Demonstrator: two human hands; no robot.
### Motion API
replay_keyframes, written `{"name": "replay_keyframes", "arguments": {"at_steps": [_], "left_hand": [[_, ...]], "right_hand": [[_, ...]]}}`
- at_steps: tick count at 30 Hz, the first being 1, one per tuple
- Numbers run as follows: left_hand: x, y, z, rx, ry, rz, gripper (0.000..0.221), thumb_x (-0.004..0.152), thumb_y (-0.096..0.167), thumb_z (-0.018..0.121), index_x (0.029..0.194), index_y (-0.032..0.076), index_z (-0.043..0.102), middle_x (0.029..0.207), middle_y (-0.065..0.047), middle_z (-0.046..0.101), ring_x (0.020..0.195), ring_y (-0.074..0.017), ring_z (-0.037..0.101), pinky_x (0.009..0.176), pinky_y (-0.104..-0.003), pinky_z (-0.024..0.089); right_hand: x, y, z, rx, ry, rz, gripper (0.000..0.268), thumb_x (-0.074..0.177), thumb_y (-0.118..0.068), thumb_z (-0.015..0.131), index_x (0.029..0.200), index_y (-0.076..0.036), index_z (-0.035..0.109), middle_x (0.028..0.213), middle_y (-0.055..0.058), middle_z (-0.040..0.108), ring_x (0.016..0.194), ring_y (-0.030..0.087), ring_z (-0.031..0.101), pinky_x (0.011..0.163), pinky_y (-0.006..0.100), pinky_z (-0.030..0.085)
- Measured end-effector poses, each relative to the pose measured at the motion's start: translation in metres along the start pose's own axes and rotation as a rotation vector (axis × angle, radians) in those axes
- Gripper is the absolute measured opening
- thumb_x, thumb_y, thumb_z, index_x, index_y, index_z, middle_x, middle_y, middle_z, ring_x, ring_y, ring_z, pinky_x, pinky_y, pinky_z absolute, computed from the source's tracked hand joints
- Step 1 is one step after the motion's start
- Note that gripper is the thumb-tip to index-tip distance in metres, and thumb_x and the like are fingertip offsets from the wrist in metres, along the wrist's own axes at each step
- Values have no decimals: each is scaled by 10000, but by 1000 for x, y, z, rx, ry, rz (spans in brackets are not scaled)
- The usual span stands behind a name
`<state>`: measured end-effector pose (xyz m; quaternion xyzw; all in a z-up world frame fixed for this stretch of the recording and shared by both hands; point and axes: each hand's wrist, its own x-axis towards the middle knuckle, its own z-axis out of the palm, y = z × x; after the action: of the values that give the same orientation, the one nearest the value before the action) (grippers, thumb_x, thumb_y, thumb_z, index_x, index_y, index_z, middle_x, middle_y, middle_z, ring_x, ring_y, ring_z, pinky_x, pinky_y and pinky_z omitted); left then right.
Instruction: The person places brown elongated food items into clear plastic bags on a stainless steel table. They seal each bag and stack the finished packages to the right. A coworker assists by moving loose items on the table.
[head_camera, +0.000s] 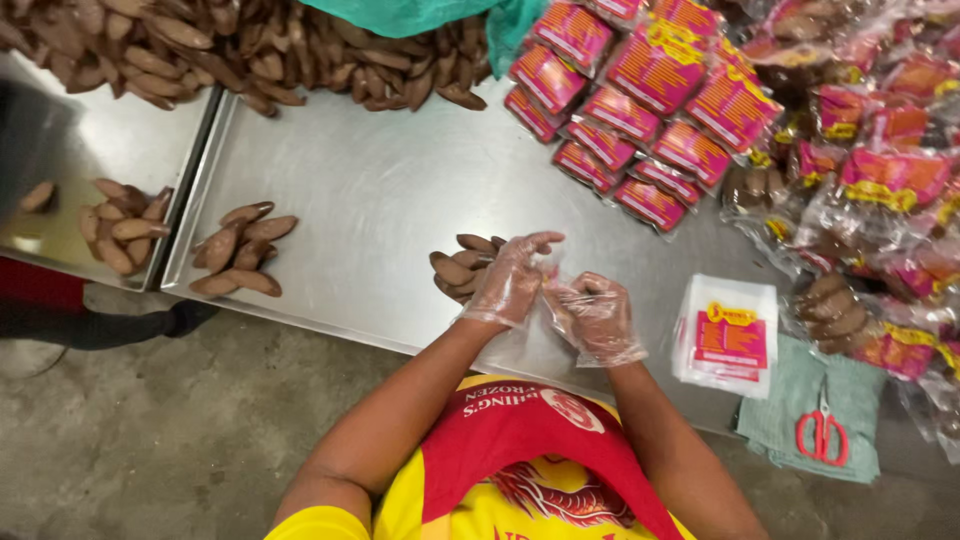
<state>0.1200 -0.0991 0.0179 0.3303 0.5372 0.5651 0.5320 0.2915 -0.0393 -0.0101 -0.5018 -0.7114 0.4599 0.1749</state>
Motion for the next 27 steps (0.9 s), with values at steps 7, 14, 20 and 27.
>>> {"name": "replay_keyframes", "arguments": {"at_steps": [7, 14, 20, 27], "left_hand": [[-5, -1, -41, 1204, 56, 338, 198, 882, 42, 668, 1043, 151, 710, 1069, -91, 691, 1032, -263, 679, 968, -418, 546], [16, 39, -43, 773, -107, 583, 345, 875, 118, 694, 1215, 99, 635, 1128, -121, 654, 1018, -272, 656, 900, -411, 568], [13, 66, -100, 725, 305, 64, 206, 960, 274, 658, 1126, 164, 709, 1098, -86, 723, 970, -284, 708, 864, -409, 574], [-20, 18, -126, 1337, -25, -141, 262, 971, 198, 550, 1170, 226, 718, 1216, -93, 700, 1128, -326, 665, 970, -455, 523]], "right_hand": [[10, -22, 11, -441, 112, -495, 183, 929, -51, 666, 1041, -132, 787, 994, 139, 734, 931, 262, 682, 880, 428, 563], [25, -60, -7, -460, 189, -806, 234, 875, -105, 742, 1105, -118, 781, 992, 116, 762, 871, 303, 690, 798, 454, 532], [45, -20, -36, -470, 433, -593, 224, 852, -13, 732, 1039, -133, 753, 1019, 95, 737, 948, 262, 708, 859, 388, 587], [1, 59, -8, -477, 256, -539, 319, 862, 67, 668, 1092, -122, 782, 978, 120, 703, 902, 304, 678, 801, 423, 563]]}}
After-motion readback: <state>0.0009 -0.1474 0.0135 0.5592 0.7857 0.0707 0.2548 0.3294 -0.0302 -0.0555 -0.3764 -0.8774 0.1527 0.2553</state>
